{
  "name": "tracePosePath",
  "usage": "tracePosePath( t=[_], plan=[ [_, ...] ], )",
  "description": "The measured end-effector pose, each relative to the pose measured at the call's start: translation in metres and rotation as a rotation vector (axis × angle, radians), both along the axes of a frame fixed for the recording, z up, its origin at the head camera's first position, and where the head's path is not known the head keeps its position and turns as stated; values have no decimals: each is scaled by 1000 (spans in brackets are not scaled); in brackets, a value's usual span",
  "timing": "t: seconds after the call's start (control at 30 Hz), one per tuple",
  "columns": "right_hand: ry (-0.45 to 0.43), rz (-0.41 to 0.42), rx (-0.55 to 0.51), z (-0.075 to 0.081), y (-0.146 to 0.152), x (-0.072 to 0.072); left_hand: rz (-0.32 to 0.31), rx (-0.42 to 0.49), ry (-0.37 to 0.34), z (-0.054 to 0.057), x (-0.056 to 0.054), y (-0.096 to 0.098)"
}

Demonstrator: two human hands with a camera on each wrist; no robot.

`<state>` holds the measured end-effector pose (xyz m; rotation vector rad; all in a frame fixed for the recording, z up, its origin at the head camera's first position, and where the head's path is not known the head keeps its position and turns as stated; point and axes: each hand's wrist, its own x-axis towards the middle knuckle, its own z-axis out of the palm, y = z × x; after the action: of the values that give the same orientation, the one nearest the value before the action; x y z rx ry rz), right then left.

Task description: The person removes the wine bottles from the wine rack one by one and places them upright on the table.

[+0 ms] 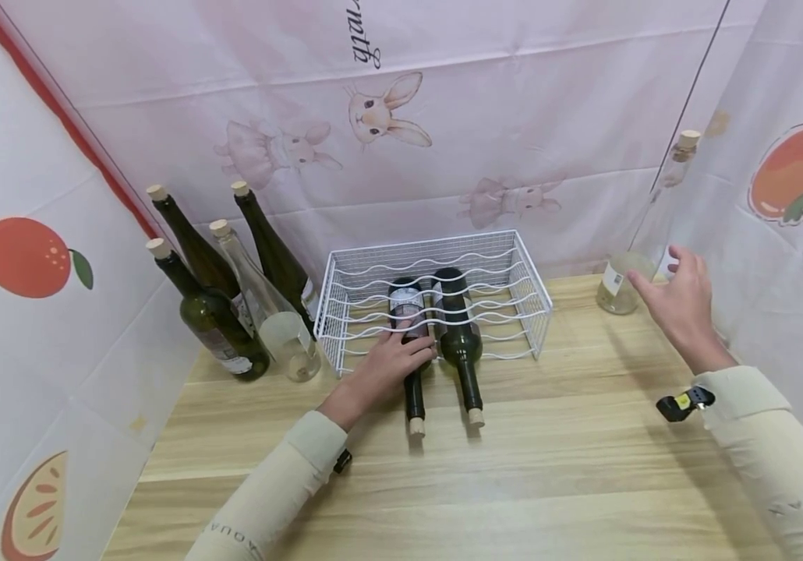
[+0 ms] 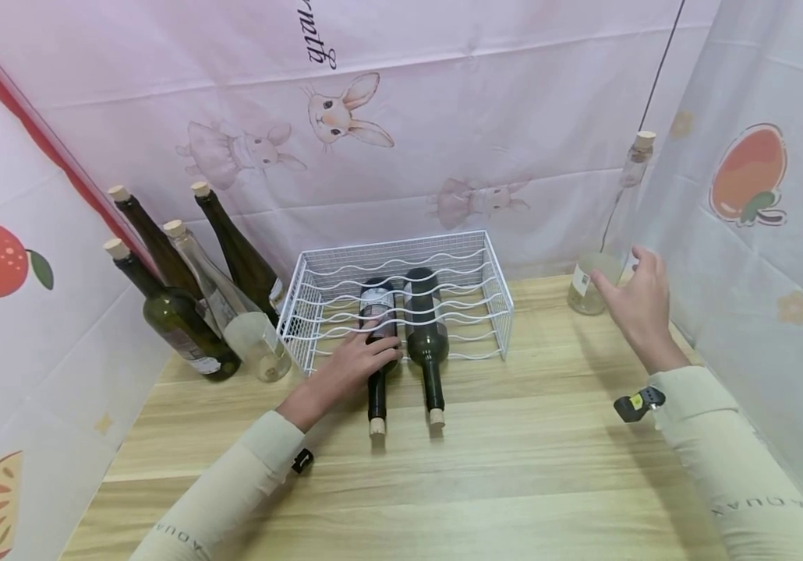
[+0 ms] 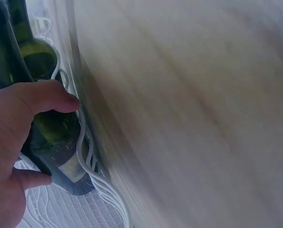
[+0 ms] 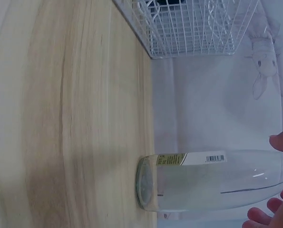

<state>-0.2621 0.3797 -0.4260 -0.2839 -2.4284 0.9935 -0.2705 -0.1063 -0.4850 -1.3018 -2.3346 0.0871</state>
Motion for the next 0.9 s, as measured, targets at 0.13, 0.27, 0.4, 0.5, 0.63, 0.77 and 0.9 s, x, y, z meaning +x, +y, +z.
tracePosePath(
  t=[0.13,0.27,0.4,0.5,0.63,0.77,0.9],
  plan=[
    [42,1,3,3,-7,3,5,5,-18,1,4,-1],
    [103,15,27,4,-14,5,6,24,-33,1,6,-2],
    [162,45,50,5,-21,7,1,57,-47,0,9,-5],
    [210,71,77,6,-27,8,2,68,-45,-1,11,-7],
    [251,103,102,8,-36,10,9,60,-47,0,14,-8],
    [279,135,125,10,-43,12,13,64,-64,1,18,-9],
    [295,156,149,13,-50,13,13,67,-65,2,20,-11]
  ],
)
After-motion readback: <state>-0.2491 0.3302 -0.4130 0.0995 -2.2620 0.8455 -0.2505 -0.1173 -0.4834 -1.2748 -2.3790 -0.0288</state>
